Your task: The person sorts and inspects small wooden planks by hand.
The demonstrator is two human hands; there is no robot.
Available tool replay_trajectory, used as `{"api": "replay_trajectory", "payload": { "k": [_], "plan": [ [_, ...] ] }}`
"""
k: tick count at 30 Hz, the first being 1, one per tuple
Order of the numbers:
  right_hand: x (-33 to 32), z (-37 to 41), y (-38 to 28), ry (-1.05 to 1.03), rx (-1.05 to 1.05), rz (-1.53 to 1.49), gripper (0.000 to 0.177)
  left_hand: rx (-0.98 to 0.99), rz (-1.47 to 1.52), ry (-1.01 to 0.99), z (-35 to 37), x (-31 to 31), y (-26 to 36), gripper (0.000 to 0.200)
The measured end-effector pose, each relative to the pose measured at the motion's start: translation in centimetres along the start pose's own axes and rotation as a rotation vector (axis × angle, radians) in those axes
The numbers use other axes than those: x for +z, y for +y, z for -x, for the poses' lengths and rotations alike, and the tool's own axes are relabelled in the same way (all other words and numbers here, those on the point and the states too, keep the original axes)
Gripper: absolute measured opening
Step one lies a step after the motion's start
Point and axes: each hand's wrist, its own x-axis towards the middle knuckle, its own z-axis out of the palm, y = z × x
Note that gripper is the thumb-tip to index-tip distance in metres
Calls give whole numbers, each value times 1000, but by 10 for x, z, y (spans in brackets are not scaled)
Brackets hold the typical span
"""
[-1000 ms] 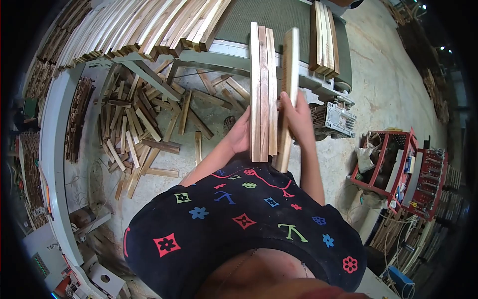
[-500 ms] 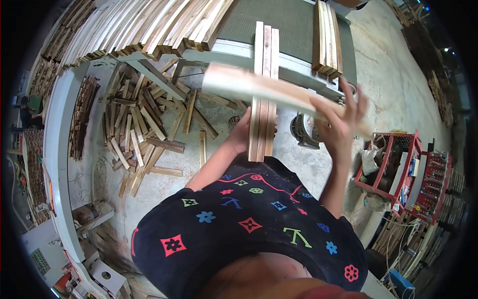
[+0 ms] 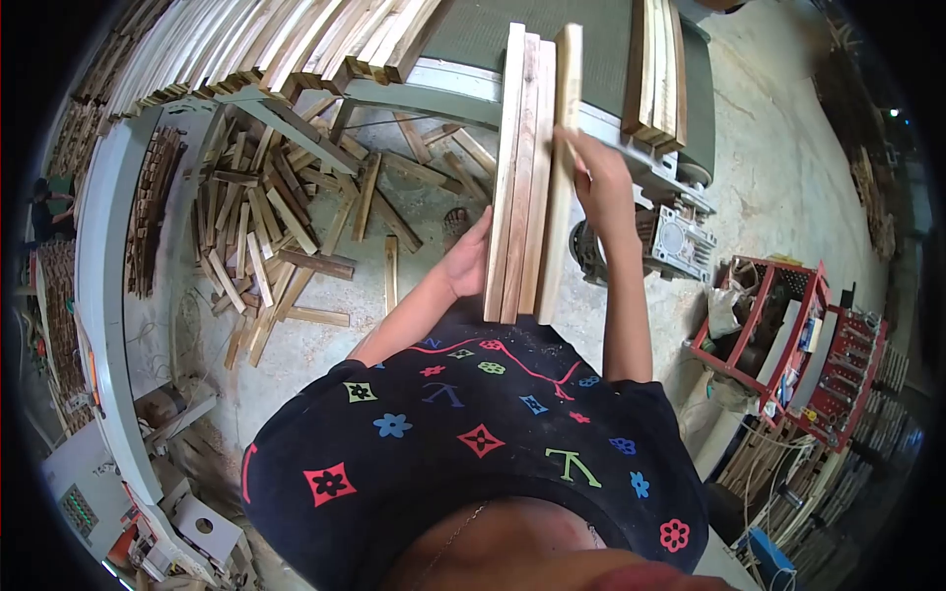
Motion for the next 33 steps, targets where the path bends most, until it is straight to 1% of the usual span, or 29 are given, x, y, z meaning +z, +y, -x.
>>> {"api": "replay_trajectory", "payload": {
  "k": [2, 4, 5, 6, 7, 8, 9, 10, 11, 12, 14, 15, 16, 17, 18, 19, 20, 23, 24, 25, 26, 27, 28, 29, 30, 31, 32, 33],
  "plan": [
    [-6, -8, -33, -63, 470, -270, 53, 31, -335, 139, 0, 22, -2, 79],
    [-5, -5, -54, -90, 509, -358, 57, 27, -360, 206, 4, 19, 2, 78],
    [10, 6, -54, -67, 322, -232, 72, -10, -305, 175, 8, 17, 5, 75],
    [10, 6, -81, -201, 404, -58, 87, -47, -251, 137, 10, 16, 8, 71],
    [23, 5, -91, -206, 360, 85, 97, -51, -299, 199, 10, 21, 10, 72],
    [39, 3, -93, -153, 346, 233, 99, -48, -350, 254, 9, 27, 10, 72],
    [46, -6, -94, -148, 366, 239, 98, 3, -417, 327, 4, 42, 11, 73],
    [49, -22, -91, -138, 373, 246, 97, 30, -462, 344, -1, 47, 19, 76],
    [52, -45, -86, -209, 418, 274, 98, 42, -386, 263, -12, 43, 34, 79],
    [58, -68, -77, -196, 406, 251, 97, 49, -310, 191, -17, 38, 49, 82],
    [84, -127, -46, -169, 394, 192, 95, 154, -311, 286, -29, 61, 68, 90],
    [98, -162, -30, -187, 439, 199, 94, 84, -36, -217, -36, 44, 78, 96],
    [101, -202, -24, -200, 529, 103, 96, 53, -114, -142, -37, 36, 87, 104],
    [113, -233, -10, -167, 560, 28, 99, 67, -131, -123, -36, 37, 92, 107],
    [121, -257, -3, -123, 564, -63, 101, 74, -145, -100, -34, 38, 95, 110],
    [137, -272, 17, -46, 503, -209, 96, 109, -160, -72, -30, 37, 97, 110],
    [145, -276, 35, 40, 446, -349, 91, 131, -175, -41, -25, 34, 97, 110],
    [94, -252, 50, -84, 476, -452, 75, 147, -241, 62, 1, 29, 90, 107],
    [63, -238, 44, -89, 555, -74, 67, 154, -271, 89, 9, 28, 87, 106],
    [34, -221, 40, -97, 622, 303, 60, 152, -227, 87, 18, 23, 85, 104],
    [31, -197, 64, 110, 607, 631, 59, 153, -223, 99, 24, 18, 80, 104],
    [23, -179, 92, 212, 682, 820, 63, 157, -221, 112, 30, 15, 76, 103],
    [0, -170, 95, 135, 824, 746, 76, 160, -220, 130, 35, 12, 73, 103],
    [-10, -159, 113, 46, 859, 649, 82, 143, -169, 126, 36, 8, 67, 101],
    [-15, -151, 132, -45, 890, 550, 89, 73, -213, 149, 31, 6, 58, 101],
    [-15, -147, 141, -41, 860, 533, 94, 7, -251, 175, 24, 5, 49, 102],
    [-15, -141, 150, 30, 787, 431, 88, -56, -286, 202, 17, 5, 39, 102],
    [-13, -137, 148, 50, 785, 444, 84, -111, -295, 182, 7, 5, 30, 100]
  ]
}}
